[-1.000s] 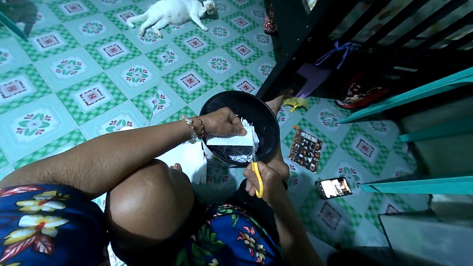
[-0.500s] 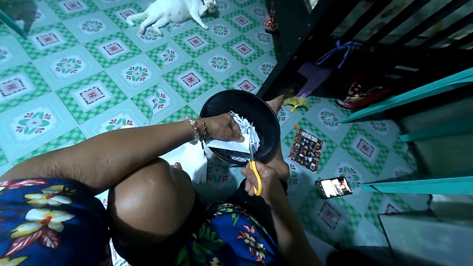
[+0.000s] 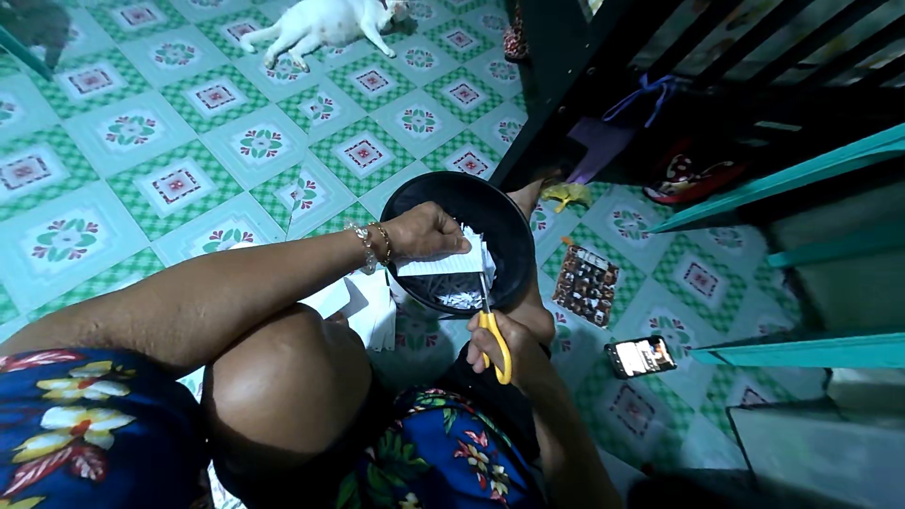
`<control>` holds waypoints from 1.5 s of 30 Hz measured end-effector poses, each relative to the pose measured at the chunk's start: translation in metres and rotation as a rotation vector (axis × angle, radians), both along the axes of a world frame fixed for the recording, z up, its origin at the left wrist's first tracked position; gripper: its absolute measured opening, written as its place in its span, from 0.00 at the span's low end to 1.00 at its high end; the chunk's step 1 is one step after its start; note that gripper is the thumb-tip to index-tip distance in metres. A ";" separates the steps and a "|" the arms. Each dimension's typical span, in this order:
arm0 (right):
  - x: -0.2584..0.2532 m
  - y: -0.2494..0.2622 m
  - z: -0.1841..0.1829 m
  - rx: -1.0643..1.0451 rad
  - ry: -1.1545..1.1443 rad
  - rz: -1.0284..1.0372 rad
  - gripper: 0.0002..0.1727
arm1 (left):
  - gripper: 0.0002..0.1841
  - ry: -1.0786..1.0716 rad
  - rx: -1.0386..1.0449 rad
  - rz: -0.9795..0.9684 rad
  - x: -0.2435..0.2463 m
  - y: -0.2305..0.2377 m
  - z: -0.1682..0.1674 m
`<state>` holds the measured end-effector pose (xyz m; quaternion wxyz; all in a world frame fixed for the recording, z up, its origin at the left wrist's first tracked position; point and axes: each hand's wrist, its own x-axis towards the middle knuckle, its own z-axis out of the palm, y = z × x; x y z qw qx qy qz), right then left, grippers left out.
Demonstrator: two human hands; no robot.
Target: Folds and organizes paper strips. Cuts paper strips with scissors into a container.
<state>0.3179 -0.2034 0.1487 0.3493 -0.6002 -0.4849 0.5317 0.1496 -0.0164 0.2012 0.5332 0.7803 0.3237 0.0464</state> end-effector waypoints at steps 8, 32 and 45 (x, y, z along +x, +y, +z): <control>-0.001 0.001 -0.001 0.048 -0.021 -0.034 0.10 | 0.18 -0.025 0.020 -0.007 0.001 0.000 -0.001; -0.011 0.002 -0.010 0.175 -0.019 -0.085 0.10 | 0.18 0.031 -0.116 -0.078 0.006 -0.004 0.001; -0.003 -0.002 -0.011 0.030 0.094 -0.053 0.07 | 0.17 0.075 -0.087 0.014 0.002 0.000 0.000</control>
